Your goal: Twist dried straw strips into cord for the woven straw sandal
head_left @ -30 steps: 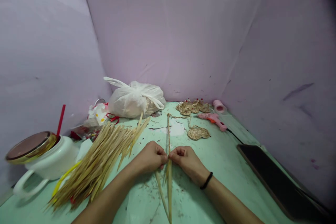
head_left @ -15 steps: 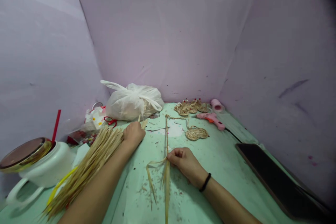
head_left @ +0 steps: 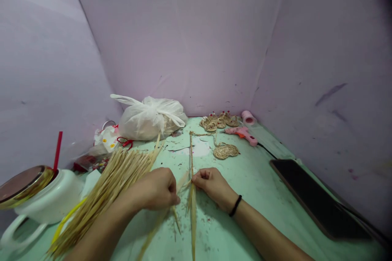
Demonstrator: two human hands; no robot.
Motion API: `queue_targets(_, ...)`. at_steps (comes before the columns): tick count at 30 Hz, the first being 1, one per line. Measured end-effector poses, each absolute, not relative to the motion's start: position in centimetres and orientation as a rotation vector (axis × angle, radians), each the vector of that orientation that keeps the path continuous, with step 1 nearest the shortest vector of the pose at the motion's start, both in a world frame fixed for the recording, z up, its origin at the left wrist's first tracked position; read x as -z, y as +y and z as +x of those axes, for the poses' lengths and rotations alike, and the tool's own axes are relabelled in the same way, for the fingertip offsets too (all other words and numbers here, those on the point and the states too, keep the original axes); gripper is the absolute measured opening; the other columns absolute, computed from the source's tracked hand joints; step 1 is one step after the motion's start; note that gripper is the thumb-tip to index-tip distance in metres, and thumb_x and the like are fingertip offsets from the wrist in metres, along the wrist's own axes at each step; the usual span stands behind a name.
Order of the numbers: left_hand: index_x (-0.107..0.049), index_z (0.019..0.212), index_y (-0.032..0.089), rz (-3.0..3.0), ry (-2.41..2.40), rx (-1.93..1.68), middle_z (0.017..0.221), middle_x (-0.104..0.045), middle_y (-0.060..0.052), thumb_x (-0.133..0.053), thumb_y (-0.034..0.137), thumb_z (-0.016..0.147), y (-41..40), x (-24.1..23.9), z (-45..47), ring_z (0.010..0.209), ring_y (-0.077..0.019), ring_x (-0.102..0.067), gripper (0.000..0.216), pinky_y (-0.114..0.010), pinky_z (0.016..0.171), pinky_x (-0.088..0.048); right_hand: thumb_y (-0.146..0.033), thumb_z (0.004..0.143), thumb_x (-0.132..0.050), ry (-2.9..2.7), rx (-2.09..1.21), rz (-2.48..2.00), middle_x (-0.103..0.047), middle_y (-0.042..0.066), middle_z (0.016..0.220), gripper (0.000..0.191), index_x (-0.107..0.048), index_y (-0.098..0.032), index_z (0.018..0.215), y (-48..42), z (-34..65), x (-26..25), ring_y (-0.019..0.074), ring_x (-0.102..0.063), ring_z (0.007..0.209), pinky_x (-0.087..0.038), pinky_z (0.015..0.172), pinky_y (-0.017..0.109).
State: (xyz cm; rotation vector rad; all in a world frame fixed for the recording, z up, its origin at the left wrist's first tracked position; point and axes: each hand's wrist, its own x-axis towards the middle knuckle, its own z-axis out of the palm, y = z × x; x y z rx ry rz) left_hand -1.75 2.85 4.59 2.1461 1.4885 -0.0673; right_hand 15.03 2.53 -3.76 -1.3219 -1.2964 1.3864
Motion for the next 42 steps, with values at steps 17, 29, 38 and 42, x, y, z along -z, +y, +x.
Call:
queue_targets(17, -0.036, 0.043, 0.016, 1.853, 1.305, -0.280, 0.045, -0.019, 0.006, -0.047, 0.032, 0.065, 5.3, -0.6, -0.7, 0.045, -0.0059, -0.017, 0.029, -0.023, 0.045, -0.013, -0.020, 0.061, -0.055, -1.279, -1.424, -1.316, -0.045, -0.004, 0.044, 0.015, -0.050, -0.013, 0.049, 2.6, 15.2, 3.7, 0.0048, -0.032, 0.044, -0.023, 0.045, 0.020)
queue_targets(29, -0.061, 0.063, 0.011, 1.667, 1.283, -0.479, 0.051, -0.047, 0.004, -0.056, 0.022, 0.052, 5.4, 0.5, 0.0, 0.050, -0.0072, -0.036, 0.016, -0.019, 0.049, -0.028, -0.022, 0.061, -0.055, -1.297, -1.415, -1.306, -0.045, -0.004, 0.044, 0.016, -0.051, -0.012, 0.050, 2.7, 15.3, 4.1, 0.0047, -0.032, 0.044, -0.022, 0.045, 0.020)
queue_targets(38, -0.060, 0.053, 0.011, 1.597, 1.319, -0.380, 0.037, -0.038, 0.005, -0.052, 0.025, 0.054, 4.9, 0.2, 0.4, 0.038, -0.0057, -0.028, 0.016, -0.021, 0.041, -0.020, -0.019, 0.061, -0.054, -1.302, -1.413, -1.290, -0.045, -0.004, 0.043, 0.014, -0.050, -0.013, 0.048, 2.7, 15.2, 4.0, 0.0046, -0.032, 0.043, -0.024, 0.044, 0.019)
queue_targets(42, -0.060, 0.055, 0.011, 1.464, 1.390, -0.336, 0.034, -0.035, 0.006, -0.056, 0.028, 0.051, 4.9, 0.0, 0.7, 0.035, -0.0064, -0.029, 0.018, -0.021, 0.039, -0.018, -0.020, 0.060, -0.054, -1.288, -1.419, -1.277, -0.047, -0.004, 0.044, 0.014, -0.051, -0.013, 0.048, 2.8, 15.2, 4.1, 0.0048, -0.033, 0.043, -0.024, 0.045, 0.019)
